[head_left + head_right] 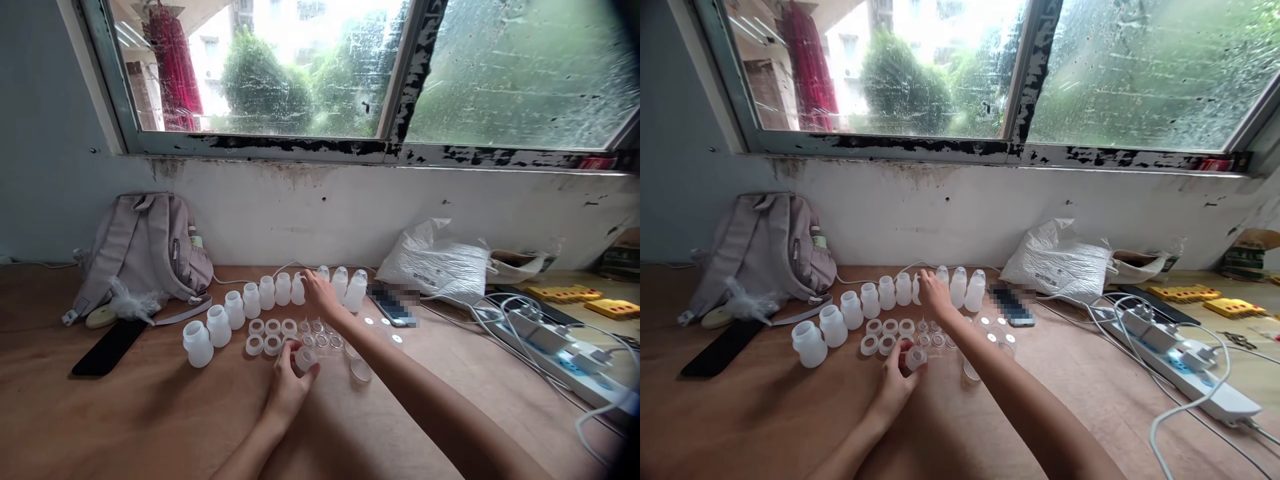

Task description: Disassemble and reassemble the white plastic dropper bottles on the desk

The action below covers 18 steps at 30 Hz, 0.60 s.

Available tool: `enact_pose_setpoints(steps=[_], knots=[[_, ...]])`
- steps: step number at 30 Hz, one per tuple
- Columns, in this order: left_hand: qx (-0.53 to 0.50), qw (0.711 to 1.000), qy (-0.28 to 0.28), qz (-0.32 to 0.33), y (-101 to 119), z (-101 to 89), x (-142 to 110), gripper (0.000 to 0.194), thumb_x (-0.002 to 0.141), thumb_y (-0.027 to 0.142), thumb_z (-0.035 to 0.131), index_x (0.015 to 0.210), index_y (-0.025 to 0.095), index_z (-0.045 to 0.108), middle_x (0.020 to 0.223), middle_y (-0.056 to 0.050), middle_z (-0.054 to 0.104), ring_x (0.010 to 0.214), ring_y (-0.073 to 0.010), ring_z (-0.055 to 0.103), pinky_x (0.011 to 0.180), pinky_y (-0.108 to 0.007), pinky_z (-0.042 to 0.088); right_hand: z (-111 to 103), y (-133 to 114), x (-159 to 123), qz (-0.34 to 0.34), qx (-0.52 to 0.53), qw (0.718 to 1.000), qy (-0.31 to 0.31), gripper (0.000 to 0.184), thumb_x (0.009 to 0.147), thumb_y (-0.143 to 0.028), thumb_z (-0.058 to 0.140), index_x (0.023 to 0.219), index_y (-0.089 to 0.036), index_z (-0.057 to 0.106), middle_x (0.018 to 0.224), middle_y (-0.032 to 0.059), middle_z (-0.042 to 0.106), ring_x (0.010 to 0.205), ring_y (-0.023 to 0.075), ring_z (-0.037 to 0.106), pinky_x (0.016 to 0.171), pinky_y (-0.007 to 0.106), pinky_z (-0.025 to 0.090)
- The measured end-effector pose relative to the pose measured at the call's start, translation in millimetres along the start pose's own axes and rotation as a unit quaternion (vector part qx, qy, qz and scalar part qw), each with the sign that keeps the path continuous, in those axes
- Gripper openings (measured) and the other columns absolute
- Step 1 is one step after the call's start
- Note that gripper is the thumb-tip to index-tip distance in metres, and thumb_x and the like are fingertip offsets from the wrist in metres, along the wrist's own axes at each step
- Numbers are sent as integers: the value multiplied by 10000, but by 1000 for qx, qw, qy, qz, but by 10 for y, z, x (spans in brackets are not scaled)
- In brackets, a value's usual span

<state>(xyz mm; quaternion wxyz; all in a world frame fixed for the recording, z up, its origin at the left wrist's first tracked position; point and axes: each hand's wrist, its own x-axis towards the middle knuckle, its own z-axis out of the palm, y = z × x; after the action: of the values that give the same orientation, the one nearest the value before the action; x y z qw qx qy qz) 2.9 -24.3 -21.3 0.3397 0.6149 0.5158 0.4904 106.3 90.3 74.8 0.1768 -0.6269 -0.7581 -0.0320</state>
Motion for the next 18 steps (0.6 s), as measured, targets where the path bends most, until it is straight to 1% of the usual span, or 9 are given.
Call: enact_pose_setpoints(steps=[1, 2, 4, 5, 8, 10, 13, 15, 18], knots=[[23, 1000, 8, 17, -19, -23, 20, 307, 663, 281, 612, 922, 177, 482, 889, -47, 579, 733, -158, 554, 679, -288, 451, 10, -17, -141, -9, 18, 1000, 10, 250, 909, -254, 257, 1030, -189, 465, 959, 83, 594, 782, 162, 571, 571, 234, 339], [50, 998, 16, 40, -39, -53, 40, 312, 667, 286, 608, 933, 175, 489, 895, -51, 574, 730, -163, 552, 676, -297, 454, 42, -31, -305, -21, 67, 997, 23, 271, 913, -299, 242, 971, -188, 482, 876, 68, 608, 733, 155, 570, 563, 231, 345], [108, 989, 33, 100, -80, -125, 78, 303, 683, 272, 591, 956, 175, 503, 901, -58, 562, 761, -178, 548, 694, -316, 456, 170, -48, -663, -52, 164, 985, 18, 284, 903, -360, 261, 869, -192, 488, 719, 25, 600, 608, 135, 553, 530, 220, 350], [138, 981, 40, 130, -99, -162, 93, 288, 695, 249, 574, 966, 177, 508, 908, -61, 557, 794, -186, 545, 715, -324, 454, 256, -47, -835, -68, 196, 978, 13, 250, 892, -363, 299, 871, -196, 483, 682, 11, 588, 582, 131, 545, 531, 218, 355], [213, 957, 32, 192, -139, -247, 109, 250, 714, 176, 529, 963, 197, 531, 906, -55, 557, 854, -197, 539, 756, -334, 447, 512, -14, -1207, -97, 276, 956, 18, 167, 863, -330, 374, 916, -197, 460, 703, 7, 579, 596, 130, 540, 567, 222, 384], [241, 947, 5, 210, -143, -266, 101, 241, 700, 177, 545, 939, 204, 546, 877, -46, 567, 830, -195, 545, 740, -328, 453, 614, 23, -1306, -93, 331, 939, 30, 126, 859, -296, 378, 871, -194, 451, 729, 15, 577, 618, 129, 539, 585, 223, 393], [243, 947, -25, 210, -111, -252, 74, 246, 656, 199, 590, 899, 194, 550, 834, -38, 577, 790, -187, 551, 707, -304, 458, 648, 76, -1323, -89, 385, 918, 25, 124, 858, -258, 372, 765, -198, 429, 670, 2, 550, 589, 123, 510, 555, 213, 381], [236, 951, -46, 197, -76, -242, 52, 225, 648, 216, 596, 866, 190, 547, 803, -30, 581, 759, -176, 552, 684, -286, 453, 639, 96, -1322, -95, 396, 913, 17, 135, 853, -236, 373, 728, -200, 407, 638, -7, 528, 559, 117, 483, 533, 209, 365], [232, 954, -82, 172, -37, -262, 21, 189, 650, 255, 601, 819, 189, 548, 757, -17, 581, 720, -165, 551, 651, -268, 437, 638, 104, -1352, -116, 388, 914, 7, 146, 850, -199, 360, 707, -202, 386, 628, -10, 510, 548, 112, 455, 527, 208, 351]])
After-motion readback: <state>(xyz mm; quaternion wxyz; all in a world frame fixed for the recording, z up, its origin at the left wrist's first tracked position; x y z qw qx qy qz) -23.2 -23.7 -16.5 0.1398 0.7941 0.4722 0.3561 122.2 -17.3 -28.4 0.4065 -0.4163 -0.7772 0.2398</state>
